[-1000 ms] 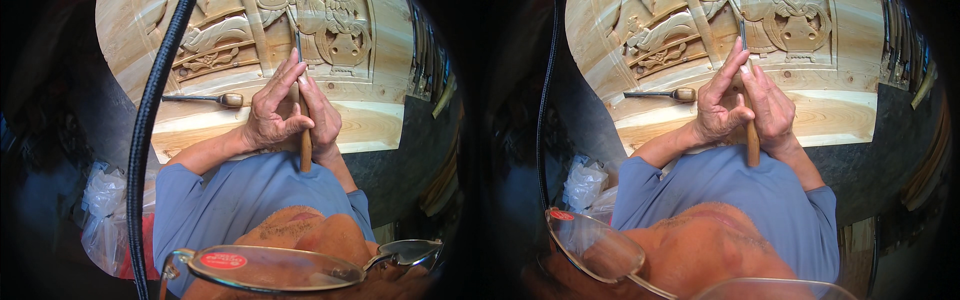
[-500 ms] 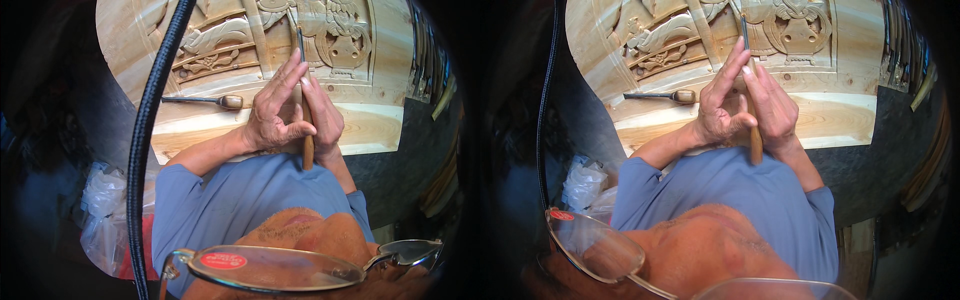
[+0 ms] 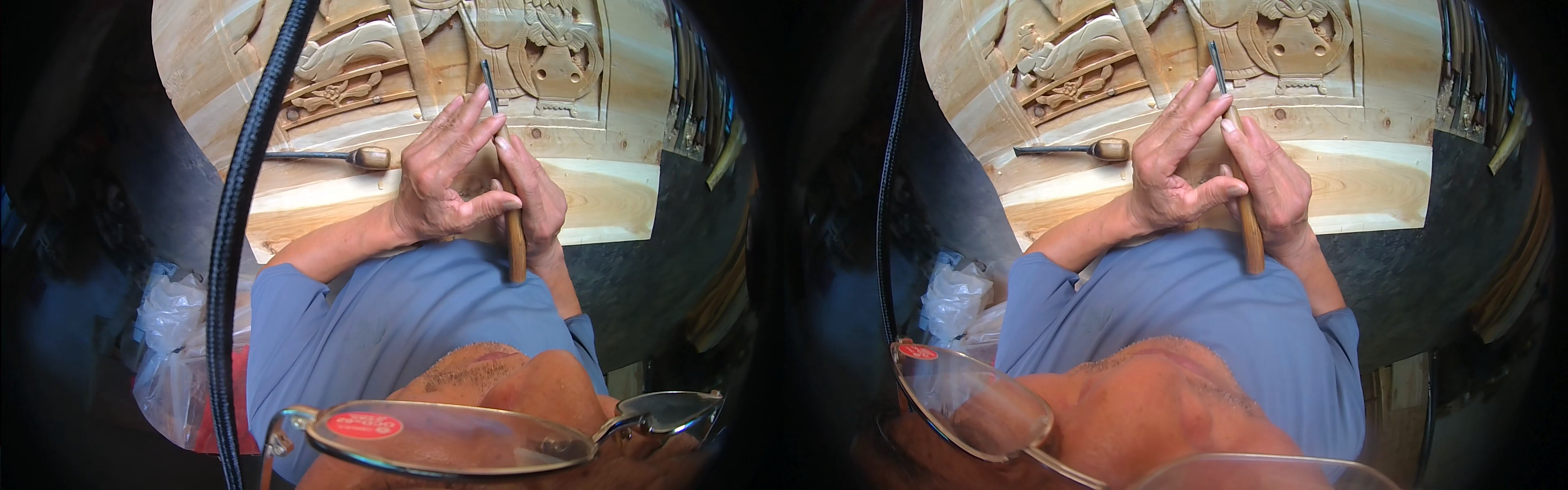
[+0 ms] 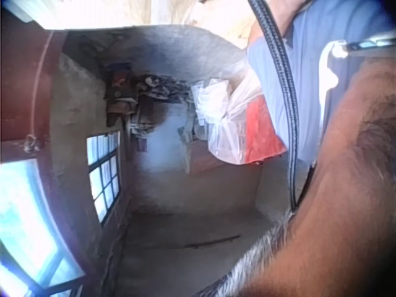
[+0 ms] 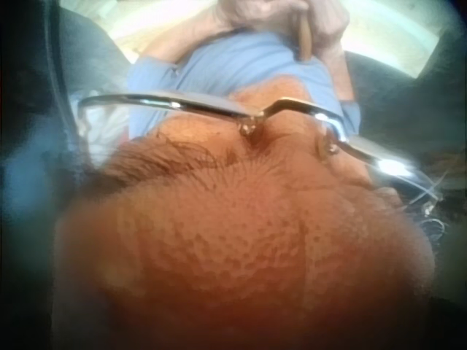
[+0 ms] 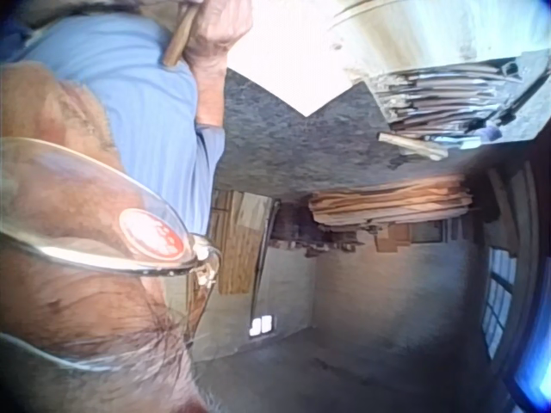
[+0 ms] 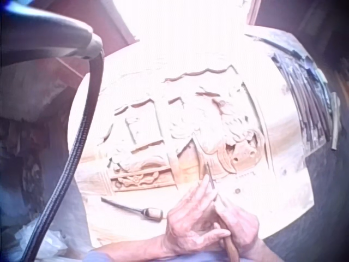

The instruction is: The person carves a relief design into a wooden panel using a chisel and a mallet. They use the chisel to shave off small wood pieces and strike the end of the tool with a wooden mallet to carve deeper into the wood.

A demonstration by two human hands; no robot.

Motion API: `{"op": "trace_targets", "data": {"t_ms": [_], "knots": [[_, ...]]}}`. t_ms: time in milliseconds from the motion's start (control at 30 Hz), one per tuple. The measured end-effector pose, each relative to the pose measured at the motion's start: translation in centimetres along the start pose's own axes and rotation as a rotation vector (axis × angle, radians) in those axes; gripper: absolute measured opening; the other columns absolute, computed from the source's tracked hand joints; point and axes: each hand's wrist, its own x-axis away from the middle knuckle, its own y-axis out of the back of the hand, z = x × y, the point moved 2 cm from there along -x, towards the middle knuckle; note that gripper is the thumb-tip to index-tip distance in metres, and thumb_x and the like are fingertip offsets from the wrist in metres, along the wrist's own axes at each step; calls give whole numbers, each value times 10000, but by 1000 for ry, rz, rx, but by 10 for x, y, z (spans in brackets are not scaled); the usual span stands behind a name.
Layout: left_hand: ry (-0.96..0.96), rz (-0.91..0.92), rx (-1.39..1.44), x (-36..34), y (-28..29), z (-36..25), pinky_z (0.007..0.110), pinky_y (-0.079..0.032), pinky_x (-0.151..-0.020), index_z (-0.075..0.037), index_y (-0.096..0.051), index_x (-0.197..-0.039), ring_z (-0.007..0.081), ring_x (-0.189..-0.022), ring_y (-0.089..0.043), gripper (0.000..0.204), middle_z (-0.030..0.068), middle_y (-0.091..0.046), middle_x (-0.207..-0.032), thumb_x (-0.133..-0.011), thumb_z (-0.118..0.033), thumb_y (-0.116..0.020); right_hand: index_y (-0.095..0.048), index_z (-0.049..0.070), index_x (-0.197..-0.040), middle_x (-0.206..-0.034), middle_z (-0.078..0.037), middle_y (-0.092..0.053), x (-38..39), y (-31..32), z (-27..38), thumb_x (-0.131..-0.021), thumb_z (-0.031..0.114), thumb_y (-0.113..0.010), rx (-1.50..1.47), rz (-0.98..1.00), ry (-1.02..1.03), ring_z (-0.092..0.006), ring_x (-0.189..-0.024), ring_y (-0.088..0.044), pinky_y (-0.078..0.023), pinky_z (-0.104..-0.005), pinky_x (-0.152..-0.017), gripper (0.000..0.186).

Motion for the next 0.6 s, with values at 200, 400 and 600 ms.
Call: {"op": "trace_targets", "data": {"t_ms": [200,400,600], "knots": [[-2,14,-10,0,0,1,497,-421,-1213,62,-647,-1420,438,-1434,-567,934,344,-568,-1512,-815,-614,-868,-681,-68,-1313,-1181,-235,-762,-2,2,2,-942,41,-743,17,4,11,-448,-1104,-757,-646,-470,-896,392],[-15,14,1,-1,0,-2,518,-412,-1216,98,-588,-1460,439,-1440,-560,1079,353,-563,-1511,-770,-682,-869,-692,-69,-1294,-1170,-227,-768,-13,6,1,-854,-56,-754,-28,-3,3,-445,-1097,-761,-646,-470,-909,444],[-25,27,12,-1,2,-1,527,-401,-1222,122,-567,-1463,429,-1451,-551,1166,355,-551,-1523,-720,-722,-877,-688,-75,-1297,-1159,-236,-765,-20,12,10,-837,-64,-753,-19,28,-44,-452,-1095,-759,-645,-468,-913,464]]}}
